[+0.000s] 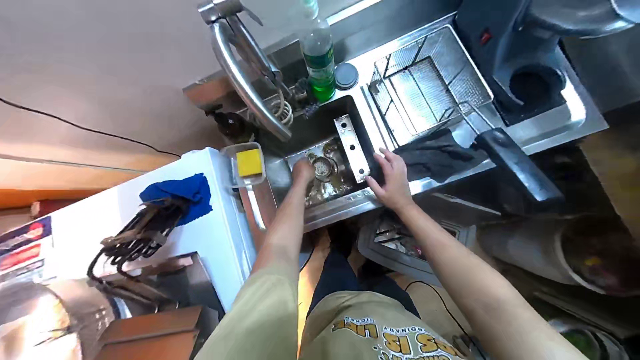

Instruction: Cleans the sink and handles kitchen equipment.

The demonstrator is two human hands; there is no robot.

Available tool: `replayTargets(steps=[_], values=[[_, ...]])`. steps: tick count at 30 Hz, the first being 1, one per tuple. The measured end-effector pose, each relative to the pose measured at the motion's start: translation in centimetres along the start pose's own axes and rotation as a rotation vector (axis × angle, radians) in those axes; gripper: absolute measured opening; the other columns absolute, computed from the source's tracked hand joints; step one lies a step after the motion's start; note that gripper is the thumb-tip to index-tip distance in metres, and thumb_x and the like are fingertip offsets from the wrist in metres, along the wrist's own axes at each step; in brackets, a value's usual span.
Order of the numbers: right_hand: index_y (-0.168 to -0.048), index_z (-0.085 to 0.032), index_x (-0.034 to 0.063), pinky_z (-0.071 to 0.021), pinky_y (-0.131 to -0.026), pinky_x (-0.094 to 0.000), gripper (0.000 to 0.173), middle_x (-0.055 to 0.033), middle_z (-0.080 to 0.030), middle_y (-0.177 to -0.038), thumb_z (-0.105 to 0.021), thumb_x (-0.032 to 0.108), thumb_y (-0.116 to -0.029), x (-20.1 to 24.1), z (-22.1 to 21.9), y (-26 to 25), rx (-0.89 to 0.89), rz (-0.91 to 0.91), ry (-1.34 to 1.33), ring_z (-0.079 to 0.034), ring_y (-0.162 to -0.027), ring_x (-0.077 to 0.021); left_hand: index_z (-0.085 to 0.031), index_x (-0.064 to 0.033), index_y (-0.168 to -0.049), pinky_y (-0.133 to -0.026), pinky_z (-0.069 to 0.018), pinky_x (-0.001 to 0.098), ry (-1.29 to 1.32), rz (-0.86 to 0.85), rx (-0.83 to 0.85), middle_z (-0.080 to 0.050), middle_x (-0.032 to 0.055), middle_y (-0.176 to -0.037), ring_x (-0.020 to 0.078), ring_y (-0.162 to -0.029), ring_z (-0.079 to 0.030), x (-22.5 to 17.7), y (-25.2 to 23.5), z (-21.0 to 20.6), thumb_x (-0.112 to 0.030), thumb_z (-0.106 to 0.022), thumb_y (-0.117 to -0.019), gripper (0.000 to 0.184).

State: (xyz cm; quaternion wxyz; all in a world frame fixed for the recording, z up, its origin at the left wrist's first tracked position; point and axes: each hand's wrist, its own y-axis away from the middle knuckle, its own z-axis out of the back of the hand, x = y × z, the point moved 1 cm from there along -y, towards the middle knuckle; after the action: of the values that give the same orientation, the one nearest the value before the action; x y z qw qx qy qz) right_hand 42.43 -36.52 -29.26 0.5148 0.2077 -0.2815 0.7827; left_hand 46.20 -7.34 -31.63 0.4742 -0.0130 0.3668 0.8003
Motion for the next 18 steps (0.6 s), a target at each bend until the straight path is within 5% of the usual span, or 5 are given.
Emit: replayTargets(steps=[4,8,10,13,18], values=[[-0.148,-0.054,0.0091,-0.0272,-0.123,-0.0593,0.074,-0.0166,-0.044,-0.159,-0.050,0.059,-0.0941,-0.6,-1.6,-1.2,0.010,-0.020,0.103,-0.041,-0.147,-0.0359,-0.064,0.0035,-0.122,-0.094,-0.0498,0.0678,0.008,0.149,0.081,-0.065,0.0294,-0.123,0.0461,-0.117,-0.063,1.3,-4.0,-3.5,-0.025,-0.063,-0.0974,0.037],[-0.147,-0.055,0.0080,-0.0269,-0.123,-0.0599,0.076,-0.0180,-0.047,-0.157,-0.048,0.063,-0.0956,-0.7,-1.9,-0.7,0.017,0.025,0.155,-0.042,-0.148,-0.0352,-0.054,0.0017,-0.140,-0.103,-0.0451,0.0665,0.075,0.210,0.167,-0.060,0.0301,-0.134,0.0461,-0.127,-0.057,2.3,-6.1,-4.4,-0.040,-0.059,-0.1010,0.057],[-0.147,-0.055,0.0084,-0.0269,-0.123,-0.0592,0.076,-0.0181,-0.048,-0.157,-0.046,0.063,-0.0957,-0.7,-2.0,-0.7,0.017,0.023,0.162,-0.042,-0.148,-0.0349,-0.054,0.0016,-0.140,-0.108,-0.0438,0.0622,0.250,0.079,0.131,-0.059,0.0299,-0.136,0.0434,-0.128,-0.058,1.6,-6.0,-3.6,-0.035,-0.057,-0.1038,0.052],[-0.147,-0.054,0.0071,-0.0278,-0.123,-0.0598,0.077,-0.0192,-0.048,-0.156,-0.045,0.064,-0.0962,-0.5,-2.0,-0.8,0.028,0.012,0.171,-0.043,-0.147,-0.0358,-0.048,0.0034,-0.143,-0.089,-0.0561,0.0410,0.730,-0.254,0.016,-0.067,0.0210,-0.109,0.0239,-0.093,-0.068,-1.3,-4.7,-0.9,-0.017,-0.058,-0.1035,0.046],[-0.145,-0.056,0.0061,-0.0283,-0.122,-0.0580,0.077,-0.0198,-0.049,-0.155,-0.045,0.065,-0.0959,-0.5,-2.1,-0.9,0.047,0.007,0.176,-0.045,-0.145,-0.0360,-0.002,-0.0076,-0.162,-0.082,-0.0583,0.0358,1.280,-0.598,-0.052,-0.067,0.0073,-0.094,0.0139,-0.082,-0.068,-7.5,-4.1,4.9,-0.010,-0.057,-0.1005,0.082]])
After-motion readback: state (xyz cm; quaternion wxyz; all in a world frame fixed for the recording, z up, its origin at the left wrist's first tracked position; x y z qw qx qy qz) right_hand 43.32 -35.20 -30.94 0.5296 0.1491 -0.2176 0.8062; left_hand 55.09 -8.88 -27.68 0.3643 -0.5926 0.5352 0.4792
